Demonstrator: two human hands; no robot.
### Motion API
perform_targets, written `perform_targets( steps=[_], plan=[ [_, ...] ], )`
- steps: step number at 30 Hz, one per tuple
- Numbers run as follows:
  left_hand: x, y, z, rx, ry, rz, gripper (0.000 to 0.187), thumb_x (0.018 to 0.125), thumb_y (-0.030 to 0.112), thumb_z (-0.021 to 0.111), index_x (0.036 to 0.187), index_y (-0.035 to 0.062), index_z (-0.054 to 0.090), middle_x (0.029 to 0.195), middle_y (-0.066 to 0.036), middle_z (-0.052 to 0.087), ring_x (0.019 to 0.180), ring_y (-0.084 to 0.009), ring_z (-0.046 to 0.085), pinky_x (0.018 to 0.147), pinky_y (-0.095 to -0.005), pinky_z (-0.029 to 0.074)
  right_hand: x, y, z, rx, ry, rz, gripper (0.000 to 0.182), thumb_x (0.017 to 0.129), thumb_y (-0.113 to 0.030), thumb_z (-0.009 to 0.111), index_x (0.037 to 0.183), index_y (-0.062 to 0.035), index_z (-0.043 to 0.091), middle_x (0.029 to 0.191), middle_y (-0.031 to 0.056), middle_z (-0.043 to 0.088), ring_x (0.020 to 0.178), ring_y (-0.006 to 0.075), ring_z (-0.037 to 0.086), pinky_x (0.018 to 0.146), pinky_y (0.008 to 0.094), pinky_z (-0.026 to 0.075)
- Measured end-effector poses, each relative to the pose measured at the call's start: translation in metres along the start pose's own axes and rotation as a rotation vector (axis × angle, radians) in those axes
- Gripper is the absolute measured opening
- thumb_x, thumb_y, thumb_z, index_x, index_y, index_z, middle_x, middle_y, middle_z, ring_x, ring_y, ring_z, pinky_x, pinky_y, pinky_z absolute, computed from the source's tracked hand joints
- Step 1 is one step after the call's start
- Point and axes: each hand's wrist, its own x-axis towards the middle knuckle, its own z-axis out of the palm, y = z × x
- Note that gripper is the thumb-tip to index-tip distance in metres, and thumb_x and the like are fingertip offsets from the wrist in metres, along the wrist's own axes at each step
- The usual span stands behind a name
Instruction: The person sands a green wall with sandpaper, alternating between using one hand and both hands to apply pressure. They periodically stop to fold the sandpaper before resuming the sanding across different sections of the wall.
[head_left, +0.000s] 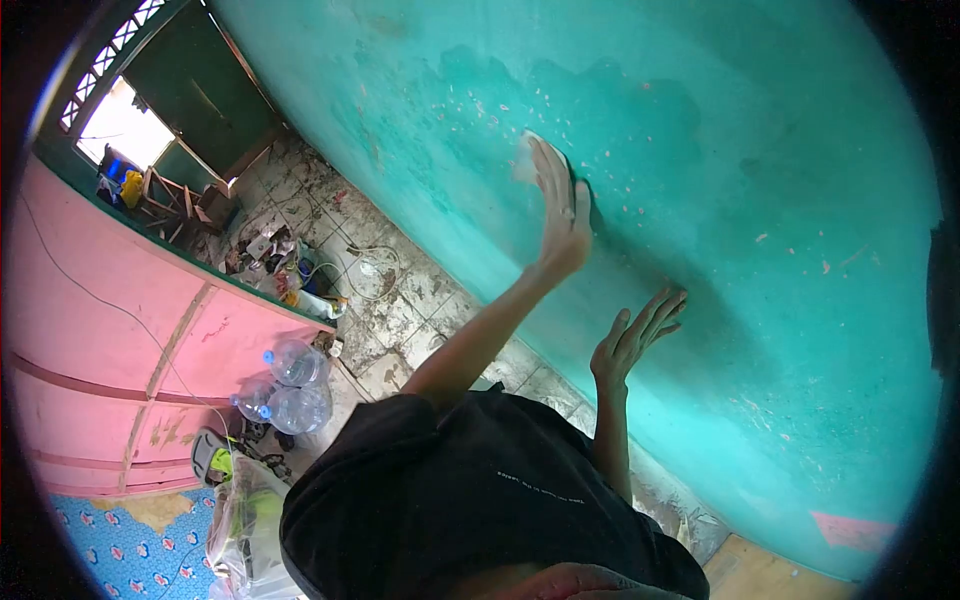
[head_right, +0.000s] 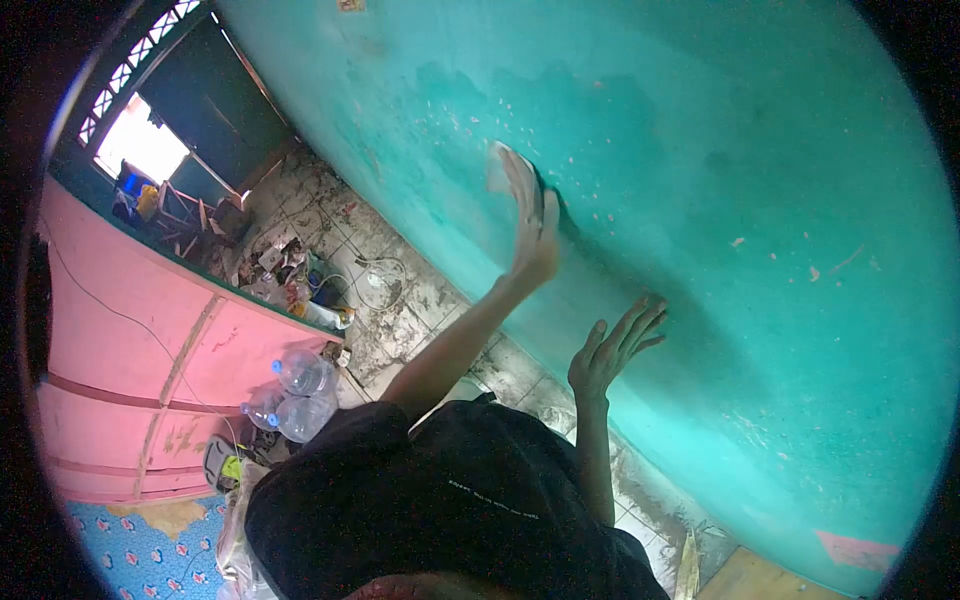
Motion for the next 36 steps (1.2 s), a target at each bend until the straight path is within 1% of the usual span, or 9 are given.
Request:
perform_targets(
  steps=[5, 7, 11, 17, 25, 29, 32, 33, 36],
  plan=[
    [0.074, -0.043, -0.043, -0.017, 0.094, 0.016, 0.073, 0.108, 0.040, 0.026, 0.156, -0.0034, -0.006, 0.165, -0.021, -0.011, 0.153, -0.0341, -0.009, 0.123, -0.0486, -0.001, -0.002, 0.004, -0.024, 0.065, 0.086, -0.011, 0.066, 0.108, -0.040, 0.027, 0.159, -0.0034, 0.009, 0.166, 0.0217, -0.001, 0.153, 0.0400, -0.004, 0.117, 0.0639, -0.006],
    [0.099, -0.037, -0.059, -0.165, 0.102, -0.143, 0.072, 0.108, 0.038, 0.027, 0.156, -0.0037, -0.007, 0.165, -0.020, -0.012, 0.153, -0.0331, -0.009, 0.123, -0.0476, -0.001, -0.004, 0.007, -0.027, 0.084, 0.085, 0.002, 0.066, 0.108, -0.040, 0.028, 0.159, -0.0033, 0.009, 0.166, 0.0218, -0.001, 0.153, 0.0399, -0.004, 0.117, 0.0638, -0.006],
    [0.020, -0.015, 0.005, -0.085, 0.106, 0.019, 0.072, 0.109, 0.036, 0.030, 0.156, -0.0039, -0.007, 0.165, -0.020, -0.013, 0.154, -0.0329, -0.008, 0.123, -0.0433, 0.001, -0.004, 0.011, -0.028, 0.101, 0.094, -0.012, 0.066, 0.108, -0.039, 0.030, 0.159, -0.0029, 0.010, 0.166, 0.0219, 0.000, 0.153, 0.0396, -0.003, 0.117, 0.0634, -0.006],
    [0.052, -0.016, -0.030, -0.119, 0.147, 0.052, 0.072, 0.108, 0.038, 0.030, 0.157, -0.0039, -0.004, 0.166, -0.020, -0.011, 0.154, -0.0318, -0.002, 0.124, -0.0411, 0.005, -0.005, 0.013, -0.031, 0.125, 0.069, -0.029, 0.064, 0.108, -0.035, 0.031, 0.159, -0.0024, 0.010, 0.166, 0.0220, 0.002, 0.153, 0.0399, -0.002, 0.117, 0.0634, -0.005],
    [0.032, -0.021, 0.009, 0.018, 0.177, 0.170, 0.070, 0.108, 0.033, 0.031, 0.157, -0.0033, -0.004, 0.166, -0.017, -0.010, 0.154, -0.0323, -0.001, 0.124, -0.0410, 0.004, -0.007, 0.016, -0.032, 0.156, 0.077, -0.061, 0.062, 0.108, -0.032, 0.031, 0.159, -0.0016, 0.012, 0.166, 0.0210, 0.004, 0.154, 0.0389, -0.001, 0.118, 0.0619, -0.005],
    [0.136, -0.083, -0.074, -0.232, 0.209, 0.071, 0.069, 0.110, 0.031, 0.029, 0.156, -0.0024, -0.009, 0.166, -0.017, -0.010, 0.154, -0.0312, -0.004, 0.124, -0.0409, 0.000, -0.010, 0.016, -0.041, 0.171, 0.084, -0.087, 0.062, 0.108, -0.033, 0.030, 0.159, -0.0014, 0.013, 0.166, 0.0200, 0.005, 0.154, 0.0382, 0.000, 0.118, 0.0613, -0.004],
    [0.134, -0.136, -0.046, 0.014, 0.271, 0.038, 0.063, 0.109, 0.024, 0.030, 0.158, -0.0014, -0.001, 0.167, -0.016, -0.007, 0.154, -0.0276, -0.002, 0.124, -0.0374, 0.001, -0.009, 0.012, -0.044, 0.185, 0.082, -0.062, 0.063, 0.108, -0.034, 0.031, 0.159, -0.0019, 0.012, 0.166, 0.0203, 0.004, 0.154, 0.0388, 0.000, 0.118, 0.0623, -0.003],
    [0.092, -0.047, -0.026, -0.097, 0.333, 0.044, 0.062, 0.109, 0.022, 0.029, 0.157, -0.0033, 0.000, 0.167, -0.018, -0.007, 0.154, -0.0284, -0.002, 0.124, -0.0398, 0.000, -0.008, 0.012, -0.041, 0.188, 0.087, -0.067, 0.063, 0.108, -0.034, 0.031, 0.159, -0.0019, 0.012, 0.166, 0.0203, 0.004, 0.154, 0.0388, 0.000, 0.118, 0.0623, -0.003],
    [0.024, -0.038, 0.020, 0.027, 0.237, -0.022, 0.062, 0.109, 0.021, 0.028, 0.157, -0.0043, -0.002, 0.166, -0.018, -0.008, 0.154, -0.0290, -0.005, 0.124, -0.0413, 0.000, -0.002, 0.012, -0.030, 0.187, 0.117, -0.098, 0.064, 0.107, -0.035, 0.032, 0.159, -0.0029, 0.012, 0.166, 0.0207, 0.003, 0.154, 0.0390, 0.000, 0.117, 0.0629, -0.002]
  ],
)
